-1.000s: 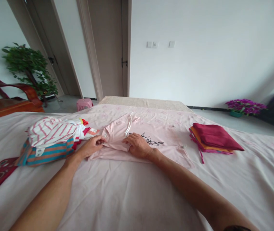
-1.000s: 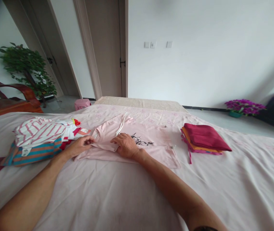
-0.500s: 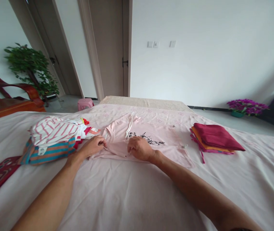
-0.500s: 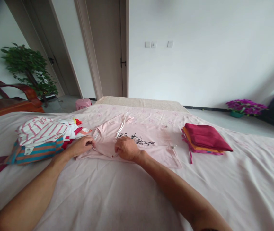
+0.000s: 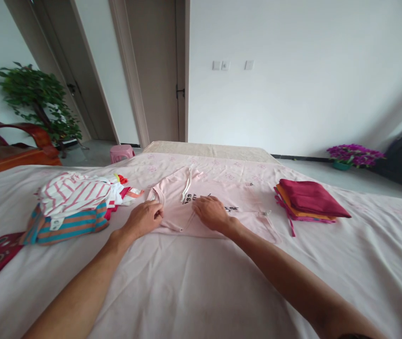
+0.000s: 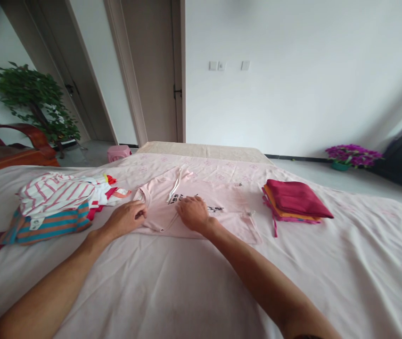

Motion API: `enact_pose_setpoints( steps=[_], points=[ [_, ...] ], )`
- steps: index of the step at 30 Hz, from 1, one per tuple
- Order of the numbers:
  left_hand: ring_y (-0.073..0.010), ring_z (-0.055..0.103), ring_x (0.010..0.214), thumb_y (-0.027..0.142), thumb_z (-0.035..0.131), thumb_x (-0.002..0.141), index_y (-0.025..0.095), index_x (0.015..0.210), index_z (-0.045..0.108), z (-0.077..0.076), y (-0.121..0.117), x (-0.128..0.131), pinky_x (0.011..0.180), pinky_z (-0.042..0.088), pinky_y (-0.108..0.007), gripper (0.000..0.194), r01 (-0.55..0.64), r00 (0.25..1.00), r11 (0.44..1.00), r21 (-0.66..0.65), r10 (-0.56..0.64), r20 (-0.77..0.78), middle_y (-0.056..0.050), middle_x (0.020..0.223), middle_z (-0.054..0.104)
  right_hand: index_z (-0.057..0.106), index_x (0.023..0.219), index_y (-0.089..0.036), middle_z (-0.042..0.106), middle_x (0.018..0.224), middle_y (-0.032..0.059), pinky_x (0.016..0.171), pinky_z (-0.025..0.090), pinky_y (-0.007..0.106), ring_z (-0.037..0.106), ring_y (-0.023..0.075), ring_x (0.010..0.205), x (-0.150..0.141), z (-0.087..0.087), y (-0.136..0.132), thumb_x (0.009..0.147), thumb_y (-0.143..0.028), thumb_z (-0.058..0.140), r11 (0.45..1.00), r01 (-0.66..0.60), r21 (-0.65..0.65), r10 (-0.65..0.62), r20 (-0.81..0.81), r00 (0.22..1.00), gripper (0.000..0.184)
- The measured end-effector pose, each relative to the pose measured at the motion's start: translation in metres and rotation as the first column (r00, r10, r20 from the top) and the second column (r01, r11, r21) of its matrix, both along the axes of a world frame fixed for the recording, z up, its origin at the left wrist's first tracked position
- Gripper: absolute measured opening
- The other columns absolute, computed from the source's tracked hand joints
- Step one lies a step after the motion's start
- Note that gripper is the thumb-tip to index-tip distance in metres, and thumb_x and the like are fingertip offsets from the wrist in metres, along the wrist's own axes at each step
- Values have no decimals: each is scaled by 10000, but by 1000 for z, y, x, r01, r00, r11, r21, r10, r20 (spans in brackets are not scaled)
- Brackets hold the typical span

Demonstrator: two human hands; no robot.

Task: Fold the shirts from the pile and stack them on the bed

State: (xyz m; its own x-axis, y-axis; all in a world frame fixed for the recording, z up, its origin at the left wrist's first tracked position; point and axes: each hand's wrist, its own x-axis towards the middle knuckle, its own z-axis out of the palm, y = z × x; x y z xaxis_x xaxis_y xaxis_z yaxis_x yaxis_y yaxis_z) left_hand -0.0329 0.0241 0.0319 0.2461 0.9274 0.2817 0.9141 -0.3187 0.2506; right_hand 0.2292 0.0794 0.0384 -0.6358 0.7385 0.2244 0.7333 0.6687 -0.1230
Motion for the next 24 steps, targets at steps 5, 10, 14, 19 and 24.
enact_pose_setpoints(
  steps=[5,10,14,19,24],
  points=[
    [-194,607,932,127,477,821,220,866,620,-1,2,16,869,448,-317,177,41,988,990,133,-60,140,-39,931,657,688,1035,-225,708,1053,88,753,419,296,634,218,952,-2,23,15,1008,-305,323,962,257,-97,-263,-64,963,375],
    [-228,571,1105,220,577,811,227,1025,613,-13,-1,24,1001,436,-383,217,131,980,986,99,-144,135,-57,1126,620,698,1081,-287,713,1077,33,764,412,286,615,225,1012,-21,17,20,918,-356,485,938,273,-213,-286,-36,958,277],
    [-266,519,1214,243,622,763,228,1073,617,-23,-1,19,1075,387,-439,311,158,978,987,30,-160,134,-80,1236,580,720,997,-290,726,1009,24,736,410,276,629,215,971,-22,11,21,863,-283,524,929,258,-264,-275,-31,961,238],
    [-239,566,1174,329,546,821,200,1058,632,-17,11,-6,1024,433,-390,284,141,877,989,-37,-108,469,-95,1243,605,715,988,-238,711,1017,57,739,417,281,617,220,951,-9,13,19,869,-324,562,929,281,-240,-306,-76,949,211],
    [-191,634,776,453,568,776,180,871,657,6,14,-59,704,483,-285,302,-146,814,972,-187,225,535,-37,844,687,701,1006,-219,686,961,55,812,416,290,584,194,927,-12,16,-8,923,-269,524,999,33,-43,-41,-201,979,202]
  ],
)
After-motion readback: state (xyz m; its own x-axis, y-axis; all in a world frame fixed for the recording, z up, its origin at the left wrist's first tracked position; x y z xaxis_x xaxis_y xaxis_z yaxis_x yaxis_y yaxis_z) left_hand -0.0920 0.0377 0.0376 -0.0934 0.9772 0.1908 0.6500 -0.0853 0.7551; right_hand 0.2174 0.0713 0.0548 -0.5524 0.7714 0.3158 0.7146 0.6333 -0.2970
